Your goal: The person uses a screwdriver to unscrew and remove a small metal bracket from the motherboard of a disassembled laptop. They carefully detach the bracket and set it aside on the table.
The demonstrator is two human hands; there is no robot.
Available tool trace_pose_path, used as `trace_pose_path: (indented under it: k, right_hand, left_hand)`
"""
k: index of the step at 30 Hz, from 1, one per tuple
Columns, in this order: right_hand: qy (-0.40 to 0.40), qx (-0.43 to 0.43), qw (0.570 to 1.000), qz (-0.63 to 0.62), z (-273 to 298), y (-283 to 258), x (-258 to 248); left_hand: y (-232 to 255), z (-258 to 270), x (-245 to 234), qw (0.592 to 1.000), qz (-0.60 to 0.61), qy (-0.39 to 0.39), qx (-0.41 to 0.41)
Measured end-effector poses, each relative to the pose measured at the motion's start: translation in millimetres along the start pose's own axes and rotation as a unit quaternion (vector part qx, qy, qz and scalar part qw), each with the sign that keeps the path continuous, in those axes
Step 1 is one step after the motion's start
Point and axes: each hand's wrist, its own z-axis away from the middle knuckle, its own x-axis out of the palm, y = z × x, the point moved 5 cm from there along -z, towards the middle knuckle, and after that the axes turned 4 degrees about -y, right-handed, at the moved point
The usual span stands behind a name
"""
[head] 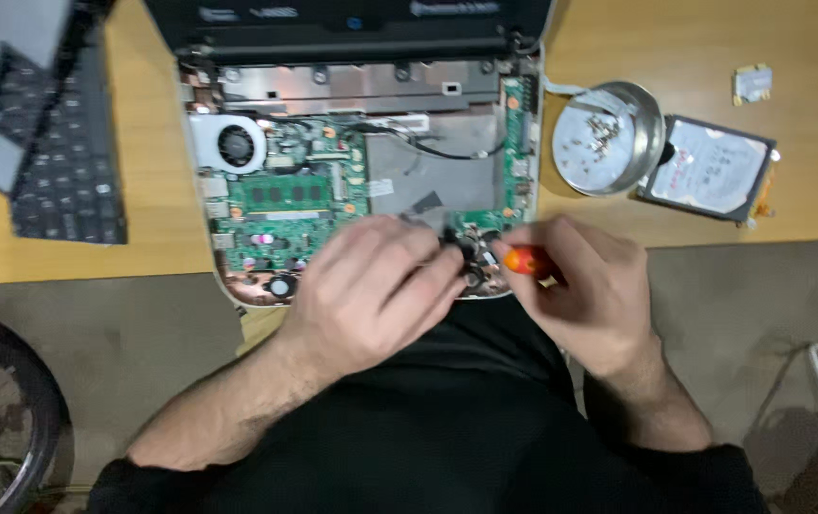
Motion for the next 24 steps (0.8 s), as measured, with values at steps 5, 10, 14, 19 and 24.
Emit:
trace_pose_path:
  k: [5, 10, 14, 19, 24]
  right_hand:
    - [0.000, 0.003, 1.000, 0.006, 5, 2, 2]
    - [-0.032, -0.034, 0.998, 0.039, 14, 17, 11]
    - [-0.013, -0.053, 0.997, 0.052, 20, 21, 13]
    - [-0.001, -0.034, 0.999, 0.022, 16, -5, 4]
    - [0.055, -0.037, 0.993, 0.096, 29, -6, 0]
  left_hand:
    - [1, 6, -27, 0.992, 0.049, 0.105, 0.044]
    - [-31, 71, -29, 0.990, 0.025, 0.137, -0.015]
    - [-57, 105, -58, 0.978, -0.052, 0.135, -0.152]
    - [-69, 124, -74, 0.958, -0.051, 0.143, -0.243]
    - [-71, 125, -74, 0.964, -0.016, 0.147, -0.222]
